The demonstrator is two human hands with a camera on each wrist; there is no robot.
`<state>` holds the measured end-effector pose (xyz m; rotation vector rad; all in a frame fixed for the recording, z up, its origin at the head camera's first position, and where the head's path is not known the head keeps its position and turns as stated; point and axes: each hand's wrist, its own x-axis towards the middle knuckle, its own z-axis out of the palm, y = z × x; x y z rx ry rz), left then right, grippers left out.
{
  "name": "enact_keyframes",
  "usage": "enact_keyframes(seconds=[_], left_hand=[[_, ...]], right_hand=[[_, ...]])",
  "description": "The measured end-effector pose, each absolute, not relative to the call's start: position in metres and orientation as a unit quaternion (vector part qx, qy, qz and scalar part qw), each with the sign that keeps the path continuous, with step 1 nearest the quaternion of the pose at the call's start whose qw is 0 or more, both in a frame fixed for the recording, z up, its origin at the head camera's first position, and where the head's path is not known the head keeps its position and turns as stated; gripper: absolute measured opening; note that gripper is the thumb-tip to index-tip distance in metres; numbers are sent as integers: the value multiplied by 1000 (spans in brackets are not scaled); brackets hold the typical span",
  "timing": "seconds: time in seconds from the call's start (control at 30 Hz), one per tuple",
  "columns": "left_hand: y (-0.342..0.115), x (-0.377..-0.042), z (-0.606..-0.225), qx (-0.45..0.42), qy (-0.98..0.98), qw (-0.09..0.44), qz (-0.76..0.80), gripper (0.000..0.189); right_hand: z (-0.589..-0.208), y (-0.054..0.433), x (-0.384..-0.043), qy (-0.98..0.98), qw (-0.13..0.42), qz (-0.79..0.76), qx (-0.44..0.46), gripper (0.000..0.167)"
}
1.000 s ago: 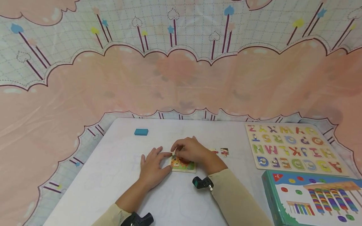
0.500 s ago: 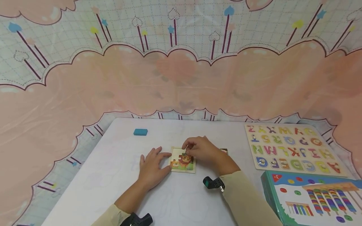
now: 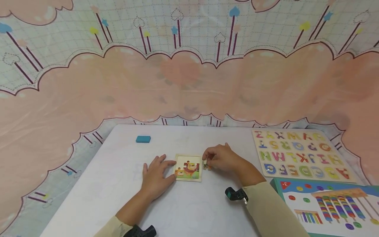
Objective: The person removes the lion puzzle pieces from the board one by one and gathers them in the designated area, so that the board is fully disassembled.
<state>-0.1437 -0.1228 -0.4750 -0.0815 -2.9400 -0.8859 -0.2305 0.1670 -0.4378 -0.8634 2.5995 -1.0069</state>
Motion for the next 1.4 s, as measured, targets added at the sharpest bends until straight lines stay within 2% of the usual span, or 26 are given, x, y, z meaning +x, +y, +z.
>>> enact_keyframes(seconds=[0.2, 0.5, 0.97, 1.17, 1.4], left_hand=[[-124, -144, -474, -26, -956, 36, -289, 43], [-123, -145, -473, -29, -958, 37, -284, 43], [-121, -143, -471, -34, -958, 34, -281, 43], [-123, -143, -472, -33, -956, 30, -291, 43], [-124, -143, -473, -38, -953, 36, -298, 42]], right_hand=[[-440, 168, -225, 890, 98, -332, -297, 20], [-444, 164, -219, 912, 45, -274, -302, 25], [-445, 165, -214, 917, 30, -255, -306, 22], [-441, 168, -219, 895, 47, -312, -314, 15], [-435, 163, -228, 892, 67, -320, -311, 18]])
